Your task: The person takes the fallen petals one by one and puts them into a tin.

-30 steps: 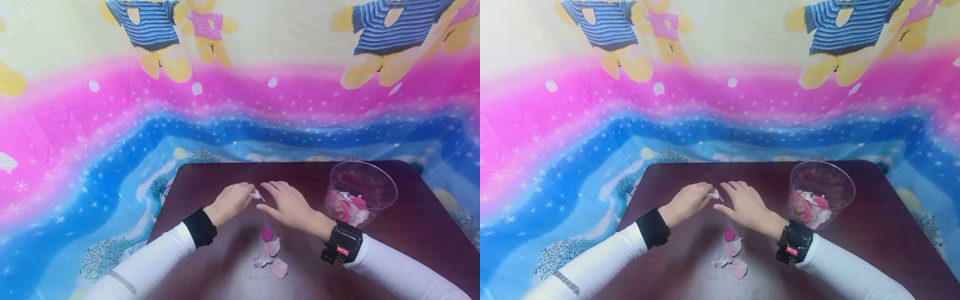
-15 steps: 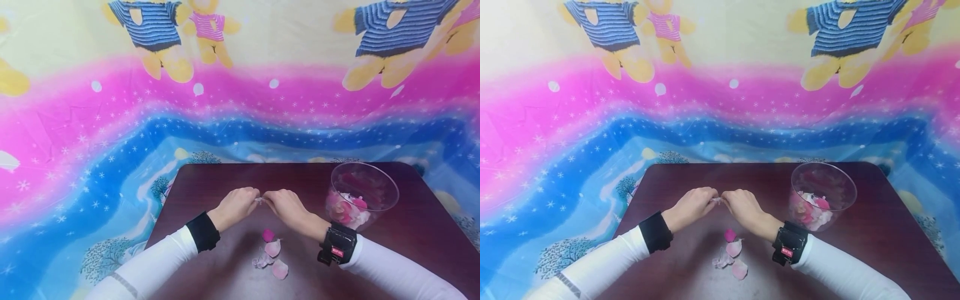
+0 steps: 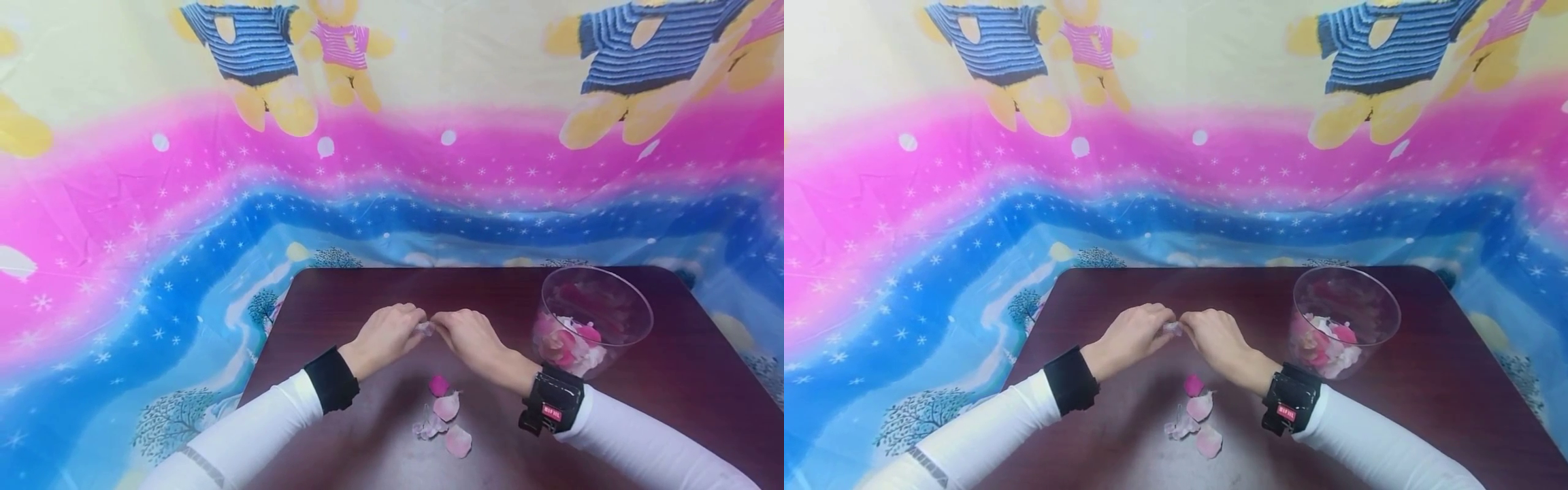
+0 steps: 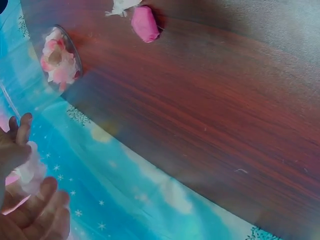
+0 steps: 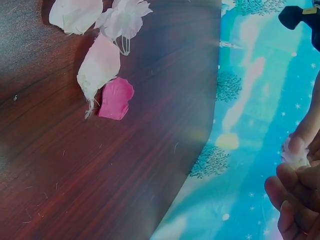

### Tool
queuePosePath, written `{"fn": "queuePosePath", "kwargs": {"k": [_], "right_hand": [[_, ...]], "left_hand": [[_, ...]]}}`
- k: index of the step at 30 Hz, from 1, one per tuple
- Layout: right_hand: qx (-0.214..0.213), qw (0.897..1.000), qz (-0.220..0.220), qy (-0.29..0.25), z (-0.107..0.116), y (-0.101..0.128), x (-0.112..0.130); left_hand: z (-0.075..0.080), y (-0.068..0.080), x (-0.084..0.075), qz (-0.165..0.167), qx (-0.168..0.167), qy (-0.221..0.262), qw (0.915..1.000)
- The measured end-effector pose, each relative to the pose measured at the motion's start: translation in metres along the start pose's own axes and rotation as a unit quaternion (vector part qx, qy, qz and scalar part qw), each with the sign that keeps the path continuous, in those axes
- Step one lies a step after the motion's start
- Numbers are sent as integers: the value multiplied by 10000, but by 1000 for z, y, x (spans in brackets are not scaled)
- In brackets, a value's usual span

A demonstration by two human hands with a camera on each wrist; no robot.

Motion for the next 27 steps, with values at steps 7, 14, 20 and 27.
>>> {"fn": "queuePosePath", "kwargs": {"k": [7,14,20,27], "right_hand": [[-23,9997,-108,198,1,2,-5],[78,9997,-158,187,-3,7,-10],[85,9998,-155,88,-2,7,-12],[71,9994,-328,106,7,7,-21]], "left_hand": [[-11,6,6,277,816,-262,9959],[-26,18,10,588,1356,-238,9887],[-24,18,11,522,1081,-290,9923],[-22,13,7,531,1071,-171,9927]]}}
Point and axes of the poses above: each hand's wrist, its own y-axis away from the middle knuckle, its own z-axis out of the back of the hand, x = y × z, the point moved 5 cm from there along -y, towards the middle knuckle, and after that the axes turned 3 degrees about -y, right-handed, at the moved point
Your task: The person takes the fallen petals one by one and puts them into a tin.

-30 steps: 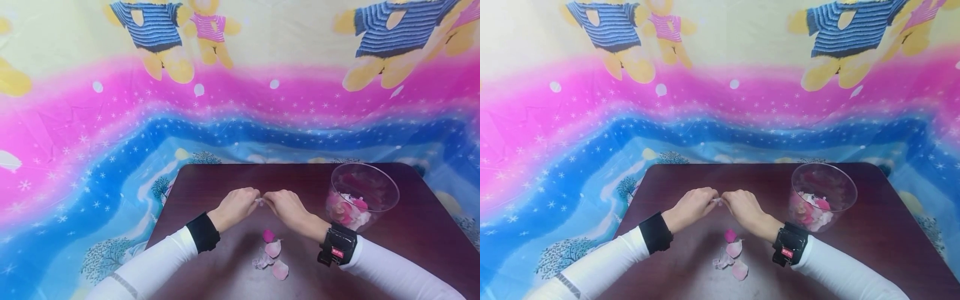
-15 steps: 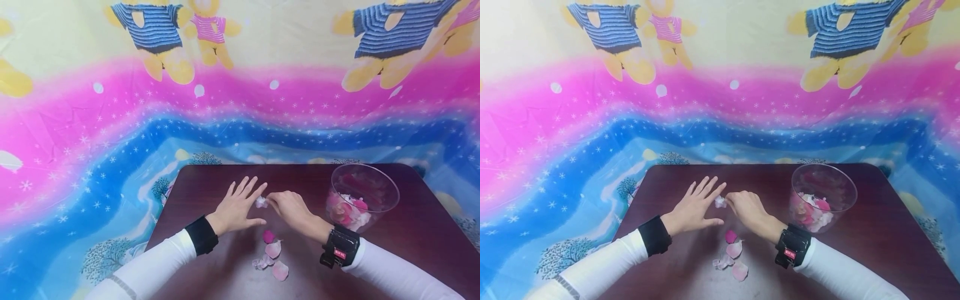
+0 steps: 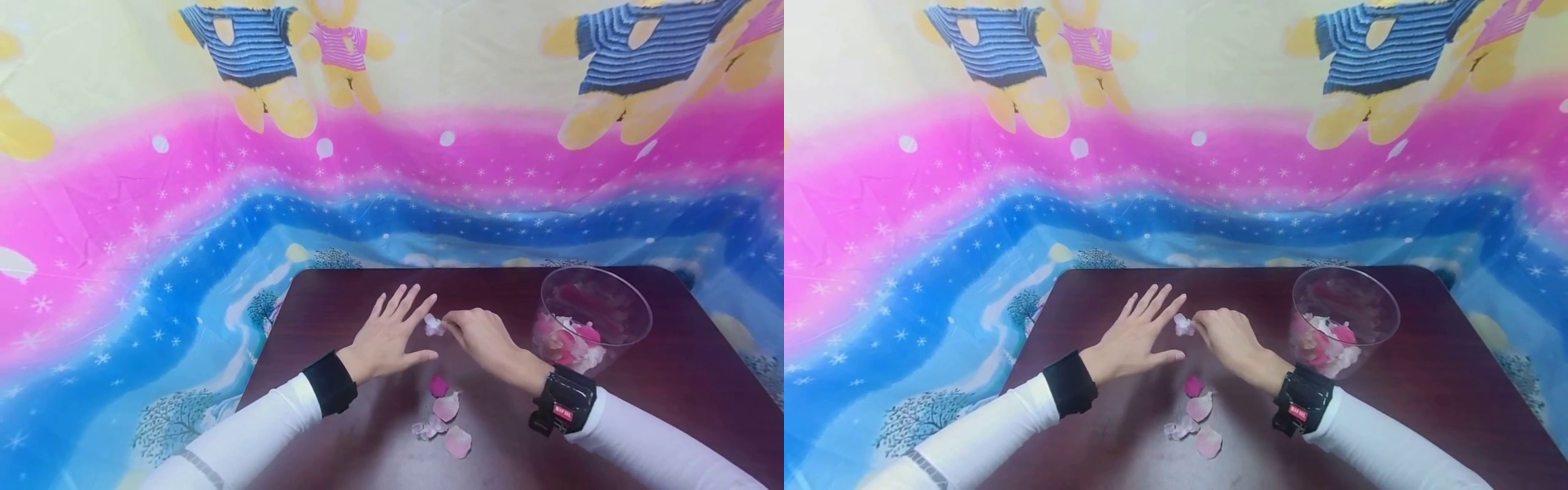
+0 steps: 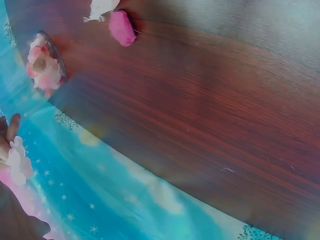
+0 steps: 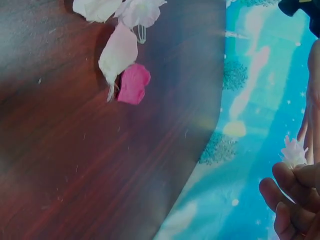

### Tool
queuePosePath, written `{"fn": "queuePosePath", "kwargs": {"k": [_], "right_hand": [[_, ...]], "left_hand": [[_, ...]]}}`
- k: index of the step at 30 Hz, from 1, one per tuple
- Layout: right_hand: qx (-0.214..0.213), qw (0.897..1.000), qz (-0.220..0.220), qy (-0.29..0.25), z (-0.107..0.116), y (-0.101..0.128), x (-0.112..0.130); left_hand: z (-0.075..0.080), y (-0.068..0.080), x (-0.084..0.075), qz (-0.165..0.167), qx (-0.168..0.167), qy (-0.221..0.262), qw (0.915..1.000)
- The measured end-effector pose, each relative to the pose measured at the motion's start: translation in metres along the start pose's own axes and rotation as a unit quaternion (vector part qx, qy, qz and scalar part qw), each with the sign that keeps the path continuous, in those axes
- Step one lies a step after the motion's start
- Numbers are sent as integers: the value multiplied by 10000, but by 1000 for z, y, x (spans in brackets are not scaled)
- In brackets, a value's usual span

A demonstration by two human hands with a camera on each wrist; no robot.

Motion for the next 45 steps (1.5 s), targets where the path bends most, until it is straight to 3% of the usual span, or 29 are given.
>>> {"fn": "queuePosePath", "kwargs": {"k": [5,11,25,30,35,39,45], "right_hand": [[-24,9997,-205,120,12,0,-12],[-47,9978,-519,398,34,2,-32],[-289,9898,-1155,788,116,16,-70],[-482,9856,-1327,931,138,19,-81],[-536,9812,-1545,1027,155,25,-98],[-81,9757,-1808,1236,159,33,-117],[1548,9490,-2187,1664,145,51,-144]], "left_hand": [[0,-5,-10,-106,-9,84,9999],[2,-13,-31,-461,82,-102,9989],[17,-20,-90,-1231,117,-423,9914],[18,-20,-98,-1328,111,-564,9895],[18,-21,-95,-1277,107,-573,9901],[16,-19,-92,-1214,167,-530,9910],[12,-18,-93,-1231,317,-441,9909]]}}
Point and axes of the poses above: each hand's wrist, its own y-axis away from the middle knuckle, its own z-axis out of the back of the hand, x = y × z, the point moved 5 cm from there along -y, towards the middle knuckle, and after that the axes turned 3 degrees about -y, right-handed, at the moved point
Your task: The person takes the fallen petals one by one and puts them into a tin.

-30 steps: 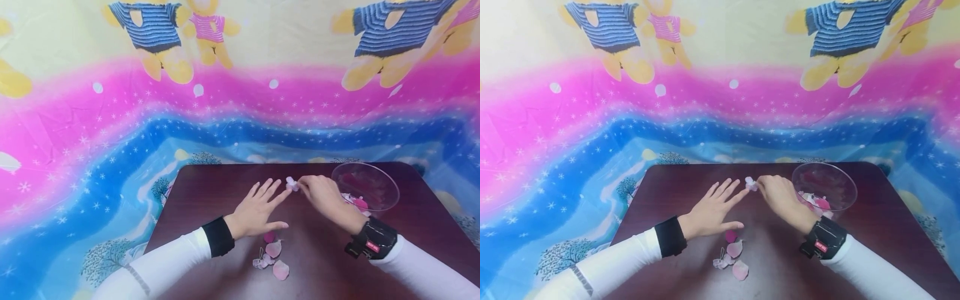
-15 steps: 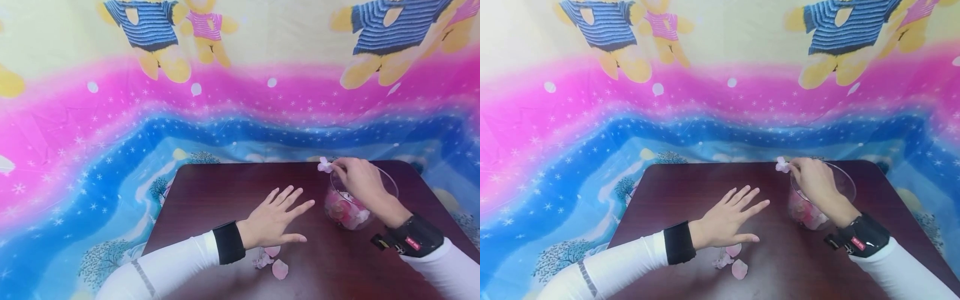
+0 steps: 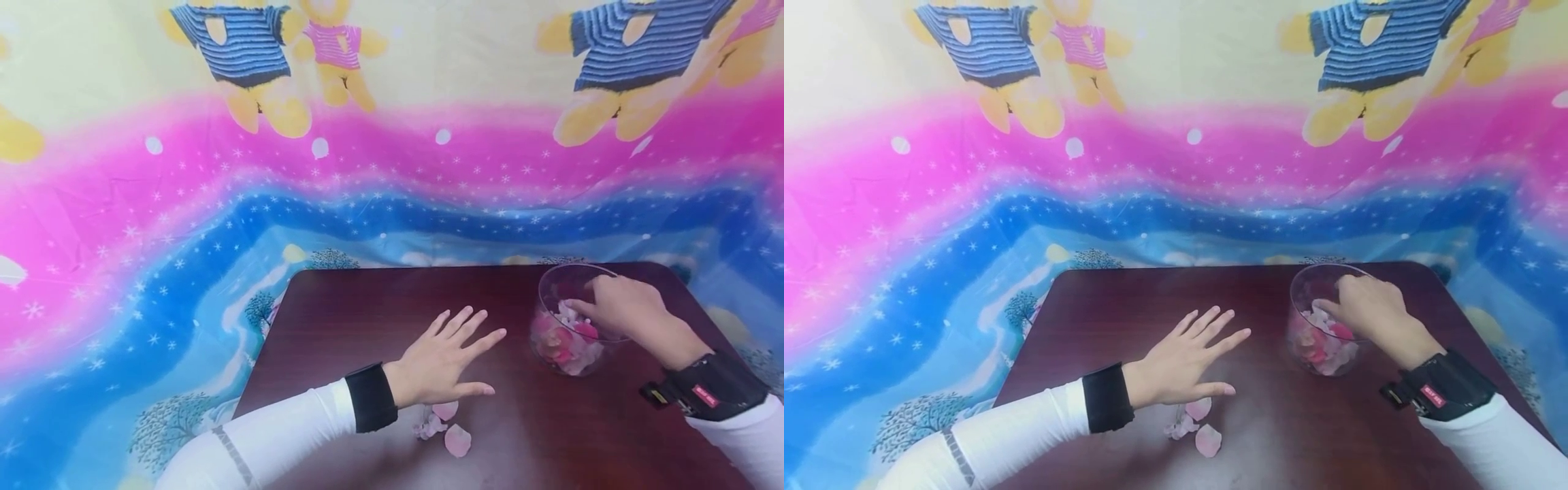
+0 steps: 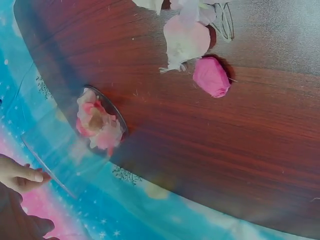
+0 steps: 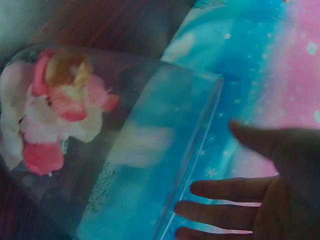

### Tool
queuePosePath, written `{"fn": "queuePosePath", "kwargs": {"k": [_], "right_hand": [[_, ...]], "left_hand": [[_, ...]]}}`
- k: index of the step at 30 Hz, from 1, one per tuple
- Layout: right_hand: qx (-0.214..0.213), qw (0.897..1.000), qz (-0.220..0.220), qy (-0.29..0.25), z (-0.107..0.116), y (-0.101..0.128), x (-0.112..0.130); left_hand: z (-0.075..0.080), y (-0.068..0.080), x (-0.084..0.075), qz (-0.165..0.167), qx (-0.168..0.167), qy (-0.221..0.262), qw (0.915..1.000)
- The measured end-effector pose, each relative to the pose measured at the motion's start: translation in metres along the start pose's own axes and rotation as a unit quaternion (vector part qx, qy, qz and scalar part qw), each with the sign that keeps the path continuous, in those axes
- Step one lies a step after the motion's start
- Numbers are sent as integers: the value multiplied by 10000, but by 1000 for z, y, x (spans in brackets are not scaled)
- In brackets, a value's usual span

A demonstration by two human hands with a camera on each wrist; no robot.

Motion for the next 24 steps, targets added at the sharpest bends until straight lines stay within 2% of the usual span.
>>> {"fn": "queuePosePath", "kwargs": {"k": [3,8,12,19,24], "right_hand": [[82,9998,38,194,-6,0,-2],[-168,9991,277,265,-8,-2,7],[-400,9981,434,201,-9,-3,20],[-854,9932,786,8,-16,1,52],[-1299,9840,1204,-207,-26,5,80]], "left_hand": [[0,0,-1,-17,-1,-62,10000],[1,0,0,8,-41,-107,9999],[1,1,5,78,-6,82,9999],[-3,6,30,477,-51,379,9981],[-8,16,55,747,-48,504,9959]]}}
Point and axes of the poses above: each hand's wrist, its own y-axis away from the middle knuckle, its own z-axis out of the back of the hand, x = y × z, the point moved 5 cm from there along -y, towards the middle knuckle, and after that the axes turned 3 degrees about -y, right-handed, at the moved point
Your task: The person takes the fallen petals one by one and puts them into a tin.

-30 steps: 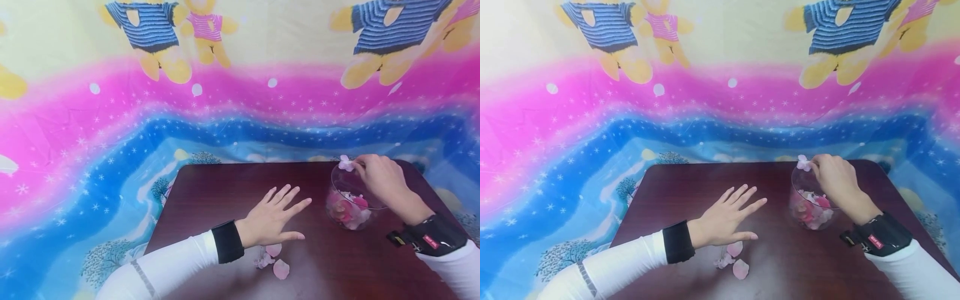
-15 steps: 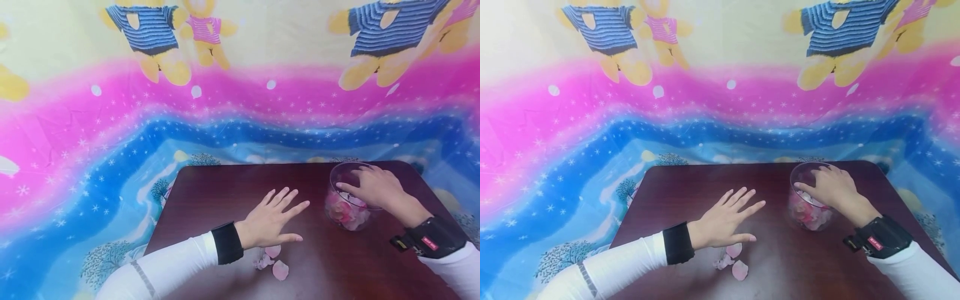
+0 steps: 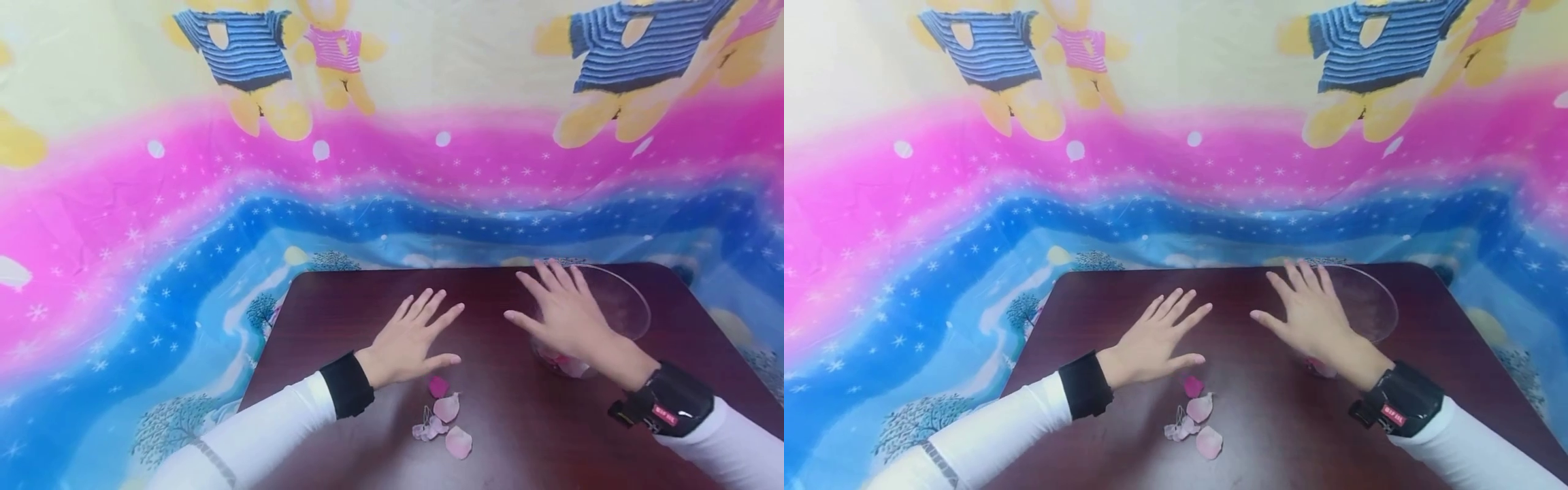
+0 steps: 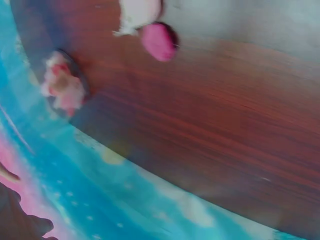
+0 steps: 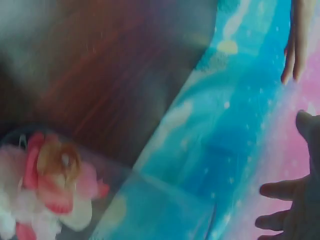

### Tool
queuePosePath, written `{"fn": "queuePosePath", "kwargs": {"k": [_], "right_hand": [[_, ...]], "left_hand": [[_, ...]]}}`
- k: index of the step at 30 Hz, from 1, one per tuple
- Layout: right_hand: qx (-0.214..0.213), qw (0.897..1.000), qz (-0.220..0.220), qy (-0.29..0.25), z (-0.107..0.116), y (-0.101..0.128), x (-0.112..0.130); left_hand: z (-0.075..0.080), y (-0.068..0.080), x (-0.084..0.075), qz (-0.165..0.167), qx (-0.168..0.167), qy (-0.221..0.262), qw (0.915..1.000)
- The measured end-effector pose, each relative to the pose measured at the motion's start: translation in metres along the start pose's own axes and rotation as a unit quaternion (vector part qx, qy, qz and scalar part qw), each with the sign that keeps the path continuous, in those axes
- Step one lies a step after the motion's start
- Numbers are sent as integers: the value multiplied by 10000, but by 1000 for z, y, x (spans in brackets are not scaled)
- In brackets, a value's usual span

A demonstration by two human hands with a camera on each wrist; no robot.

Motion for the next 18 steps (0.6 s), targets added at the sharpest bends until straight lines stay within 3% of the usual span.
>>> {"fn": "queuePosePath", "kwargs": {"k": [9,18], "right_hand": [[98,9982,525,-275,-39,-1,44],[218,9962,758,-361,-56,1,63]], "left_hand": [[-18,12,49,635,125,-59,9979],[-26,19,60,801,246,-54,9965]]}}
Point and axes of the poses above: each hand's wrist, its own y-axis away from the middle knuckle, its own z-axis out of the back of the hand, x = y × z, the point moved 5 cm from there along -y, towards the middle knuckle, and after that the axes turned 3 degrees about -y, right-handed, at the moved point
